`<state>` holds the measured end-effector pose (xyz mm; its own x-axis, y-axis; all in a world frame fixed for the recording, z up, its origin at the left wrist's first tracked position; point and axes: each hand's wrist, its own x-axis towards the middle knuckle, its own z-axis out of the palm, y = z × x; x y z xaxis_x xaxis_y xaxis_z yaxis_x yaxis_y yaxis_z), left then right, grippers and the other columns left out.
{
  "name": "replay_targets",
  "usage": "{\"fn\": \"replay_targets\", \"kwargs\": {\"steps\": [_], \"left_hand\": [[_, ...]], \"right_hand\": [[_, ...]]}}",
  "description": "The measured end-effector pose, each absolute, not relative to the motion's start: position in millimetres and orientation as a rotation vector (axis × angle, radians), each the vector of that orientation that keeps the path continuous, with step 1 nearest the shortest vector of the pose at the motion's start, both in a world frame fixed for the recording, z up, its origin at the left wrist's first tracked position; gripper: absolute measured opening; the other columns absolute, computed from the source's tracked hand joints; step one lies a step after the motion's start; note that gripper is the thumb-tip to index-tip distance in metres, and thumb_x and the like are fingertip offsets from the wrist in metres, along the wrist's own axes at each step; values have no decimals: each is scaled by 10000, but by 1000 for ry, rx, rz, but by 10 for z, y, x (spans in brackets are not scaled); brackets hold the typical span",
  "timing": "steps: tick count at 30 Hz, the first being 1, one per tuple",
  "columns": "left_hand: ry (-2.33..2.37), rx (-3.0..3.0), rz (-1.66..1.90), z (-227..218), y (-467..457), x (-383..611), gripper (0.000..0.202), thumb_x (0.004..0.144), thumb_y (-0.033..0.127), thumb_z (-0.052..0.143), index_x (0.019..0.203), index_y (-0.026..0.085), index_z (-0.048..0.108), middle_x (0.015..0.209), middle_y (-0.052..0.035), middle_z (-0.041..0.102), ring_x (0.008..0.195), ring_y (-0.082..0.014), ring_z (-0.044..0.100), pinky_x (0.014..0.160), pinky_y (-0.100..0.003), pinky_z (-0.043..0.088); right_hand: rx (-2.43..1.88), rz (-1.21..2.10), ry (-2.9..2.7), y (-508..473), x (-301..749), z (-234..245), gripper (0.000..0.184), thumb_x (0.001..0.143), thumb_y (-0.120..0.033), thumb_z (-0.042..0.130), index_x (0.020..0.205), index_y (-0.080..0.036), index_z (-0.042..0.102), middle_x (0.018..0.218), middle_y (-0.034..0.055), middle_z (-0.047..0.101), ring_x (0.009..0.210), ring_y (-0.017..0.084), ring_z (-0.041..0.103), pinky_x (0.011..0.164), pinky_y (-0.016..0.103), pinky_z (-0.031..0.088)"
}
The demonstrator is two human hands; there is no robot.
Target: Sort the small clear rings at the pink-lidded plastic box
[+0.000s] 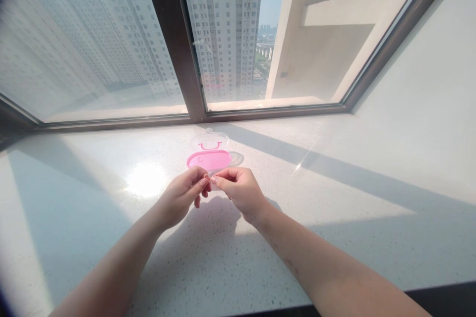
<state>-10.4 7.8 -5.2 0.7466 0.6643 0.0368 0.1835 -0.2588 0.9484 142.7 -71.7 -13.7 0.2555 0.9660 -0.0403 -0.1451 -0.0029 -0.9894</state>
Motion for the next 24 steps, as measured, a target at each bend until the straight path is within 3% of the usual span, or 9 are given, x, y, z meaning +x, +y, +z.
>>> {"fn": "replay_targets", "kwargs": {"steps": [12,24], "left_hand": [[661,2004,527,18,58,-117,195,907,336,465,800,190,538,713,-9,572,642,-134,512,582,-258,405],[673,1821,614,-26,-40,-31,175,879,320,545,806,169,594,739,-45,653,656,-144,612,612,-271,475]], "right_hand": [[-1255,1041,-882,-713,1403,-138,113,707,-251,677,660,-153,649,604,-3,578,500,81,393,479,239,309],[-1175,993,-816,-716,1362,-107,93,709,-231,656,658,-157,632,610,13,634,523,107,519,501,248,402]]}}
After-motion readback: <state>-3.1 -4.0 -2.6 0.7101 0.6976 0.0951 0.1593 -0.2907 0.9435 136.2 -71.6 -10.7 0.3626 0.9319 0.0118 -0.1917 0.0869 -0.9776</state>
